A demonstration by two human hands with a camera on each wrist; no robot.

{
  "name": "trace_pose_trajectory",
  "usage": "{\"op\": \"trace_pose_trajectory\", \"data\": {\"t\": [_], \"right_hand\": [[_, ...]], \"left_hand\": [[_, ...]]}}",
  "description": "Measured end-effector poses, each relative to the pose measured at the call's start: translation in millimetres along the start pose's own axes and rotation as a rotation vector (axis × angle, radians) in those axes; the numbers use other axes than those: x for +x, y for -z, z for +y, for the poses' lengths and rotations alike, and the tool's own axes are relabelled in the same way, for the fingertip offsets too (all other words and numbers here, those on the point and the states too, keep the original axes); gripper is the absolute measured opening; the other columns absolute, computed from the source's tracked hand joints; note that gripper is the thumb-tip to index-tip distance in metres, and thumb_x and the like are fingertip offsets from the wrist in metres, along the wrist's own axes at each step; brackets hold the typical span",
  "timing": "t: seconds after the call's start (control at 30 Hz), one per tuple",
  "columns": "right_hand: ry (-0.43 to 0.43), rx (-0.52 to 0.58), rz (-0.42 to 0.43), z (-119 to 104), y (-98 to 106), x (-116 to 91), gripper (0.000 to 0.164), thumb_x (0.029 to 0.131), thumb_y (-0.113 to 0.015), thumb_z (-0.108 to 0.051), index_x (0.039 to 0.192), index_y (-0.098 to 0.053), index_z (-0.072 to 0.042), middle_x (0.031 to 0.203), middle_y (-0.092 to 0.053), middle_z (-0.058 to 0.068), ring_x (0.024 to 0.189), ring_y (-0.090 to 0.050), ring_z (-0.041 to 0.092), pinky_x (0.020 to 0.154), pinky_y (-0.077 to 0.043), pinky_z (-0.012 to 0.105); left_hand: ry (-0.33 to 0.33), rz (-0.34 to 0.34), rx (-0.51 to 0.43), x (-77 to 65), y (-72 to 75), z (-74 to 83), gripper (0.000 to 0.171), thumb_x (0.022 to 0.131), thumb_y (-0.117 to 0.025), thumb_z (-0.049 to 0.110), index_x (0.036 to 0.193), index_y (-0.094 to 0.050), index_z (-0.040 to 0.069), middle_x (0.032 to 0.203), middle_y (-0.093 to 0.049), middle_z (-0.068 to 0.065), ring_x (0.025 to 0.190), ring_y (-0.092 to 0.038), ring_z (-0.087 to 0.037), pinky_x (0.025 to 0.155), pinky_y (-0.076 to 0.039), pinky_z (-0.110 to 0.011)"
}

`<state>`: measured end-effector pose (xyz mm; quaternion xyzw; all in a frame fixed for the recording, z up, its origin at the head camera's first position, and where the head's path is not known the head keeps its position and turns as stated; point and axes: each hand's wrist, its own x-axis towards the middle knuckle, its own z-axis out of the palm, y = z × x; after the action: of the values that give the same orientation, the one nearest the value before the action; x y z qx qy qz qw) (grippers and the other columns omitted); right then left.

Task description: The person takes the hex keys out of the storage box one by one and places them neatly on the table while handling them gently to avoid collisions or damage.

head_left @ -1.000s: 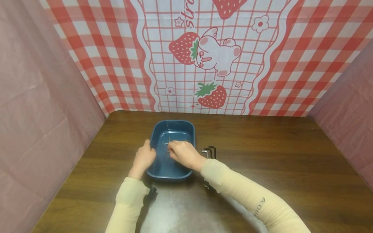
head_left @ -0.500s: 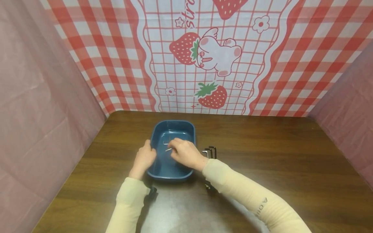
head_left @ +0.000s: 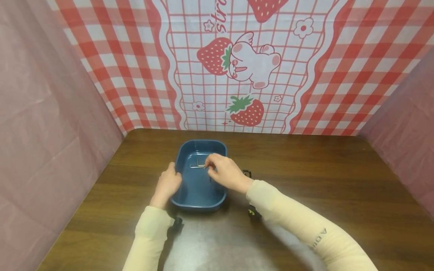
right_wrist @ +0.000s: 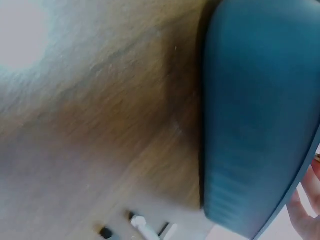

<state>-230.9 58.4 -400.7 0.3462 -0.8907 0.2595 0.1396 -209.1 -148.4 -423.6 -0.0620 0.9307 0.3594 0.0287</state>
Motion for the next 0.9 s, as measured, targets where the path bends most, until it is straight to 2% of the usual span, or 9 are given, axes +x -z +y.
{"op": "trace_pose_trajectory", "data": {"t": [0.17,0.43,0.6,0.9], "right_hand": [[-0.044,0.034,0.001,7,5,-2,0.012,0.08,-0.056,-0.005,0.089,-0.057,-0.014,0.086,-0.058,-0.004,0.077,-0.057,0.006,0.067,-0.048,0.022],[-0.065,0.034,0.015,13,20,-4,0.009,0.083,-0.059,-0.006,0.089,-0.057,-0.013,0.086,-0.061,-0.002,0.082,-0.061,0.009,0.072,-0.051,0.026],[-0.065,0.0,0.037,20,32,-6,0.006,0.085,-0.059,-0.009,0.09,-0.057,-0.012,0.084,-0.063,-0.002,0.075,-0.06,0.008,0.067,-0.05,0.025],[-0.08,0.027,0.081,31,49,-15,0.007,0.09,-0.047,-0.006,0.096,-0.049,-0.01,0.083,-0.064,0.001,0.07,-0.059,0.009,0.062,-0.048,0.028]], "left_hand": [[0.005,0.0,0.003,0.0,0.1,-1.6,0.043,0.09,-0.037,0.016,0.13,-0.035,0.0,0.12,-0.052,-0.03,0.101,-0.055,-0.045,0.079,-0.046,-0.054],[0.002,-0.002,0.005,1.4,-0.6,-0.6,0.044,0.09,-0.037,0.016,0.132,-0.034,0.0,0.122,-0.051,-0.03,0.103,-0.055,-0.045,0.08,-0.046,-0.054],[-0.002,0.003,0.006,1.6,0.7,1.9,0.044,0.09,-0.037,0.016,0.131,-0.034,-0.001,0.122,-0.051,-0.03,0.103,-0.055,-0.045,0.08,-0.045,-0.053],[0.01,-0.003,0.003,0.5,-0.4,1.0,0.045,0.09,-0.037,0.016,0.132,-0.034,0.0,0.123,-0.05,-0.029,0.105,-0.054,-0.044,0.082,-0.045,-0.054]]}}
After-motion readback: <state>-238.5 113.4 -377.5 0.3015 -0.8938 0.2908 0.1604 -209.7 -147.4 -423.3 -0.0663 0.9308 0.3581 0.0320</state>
